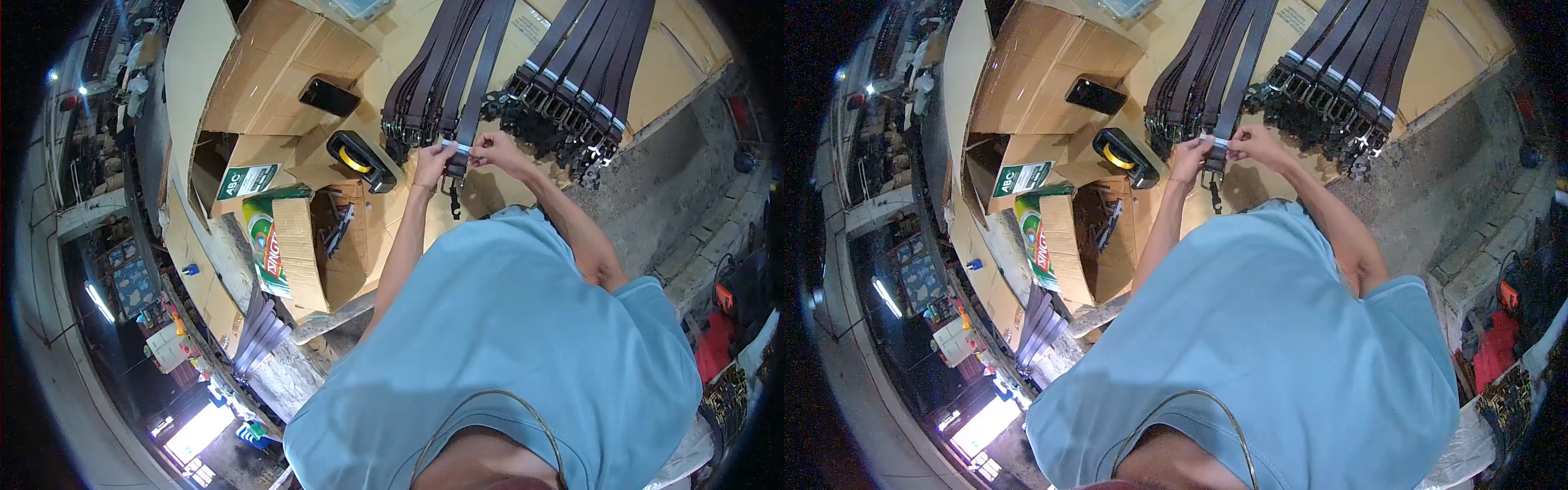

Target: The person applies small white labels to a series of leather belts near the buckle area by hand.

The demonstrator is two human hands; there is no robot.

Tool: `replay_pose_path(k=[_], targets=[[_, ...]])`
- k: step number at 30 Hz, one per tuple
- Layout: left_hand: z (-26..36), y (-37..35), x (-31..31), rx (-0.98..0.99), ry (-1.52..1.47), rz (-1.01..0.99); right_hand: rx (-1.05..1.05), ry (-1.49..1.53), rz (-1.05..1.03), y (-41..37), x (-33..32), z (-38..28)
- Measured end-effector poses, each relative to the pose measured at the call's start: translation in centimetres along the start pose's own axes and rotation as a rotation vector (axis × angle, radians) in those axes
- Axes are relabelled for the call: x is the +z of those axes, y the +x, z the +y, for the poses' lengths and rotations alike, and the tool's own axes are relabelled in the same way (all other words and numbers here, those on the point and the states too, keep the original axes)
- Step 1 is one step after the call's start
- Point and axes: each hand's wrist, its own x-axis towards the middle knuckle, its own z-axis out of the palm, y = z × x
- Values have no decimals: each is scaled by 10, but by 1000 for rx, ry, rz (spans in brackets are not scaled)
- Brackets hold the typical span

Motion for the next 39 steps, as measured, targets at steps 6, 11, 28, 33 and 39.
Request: replay_pose_path(k=[6,11,28,33,39], targets=[[-18,13,-7,106,64,-88,-25,-30,-38,0,-1,0],[-23,15,-6,91,-27,-86,-16,-17,-26,-1,-1,0],[-21,5,6,102,11,20,-44,67,93,4,4,12],[-21,2,7,116,126,70,-48,79,138,11,7,24],[-17,-25,25,480,348,423,-50,113,192,12,12,26]])
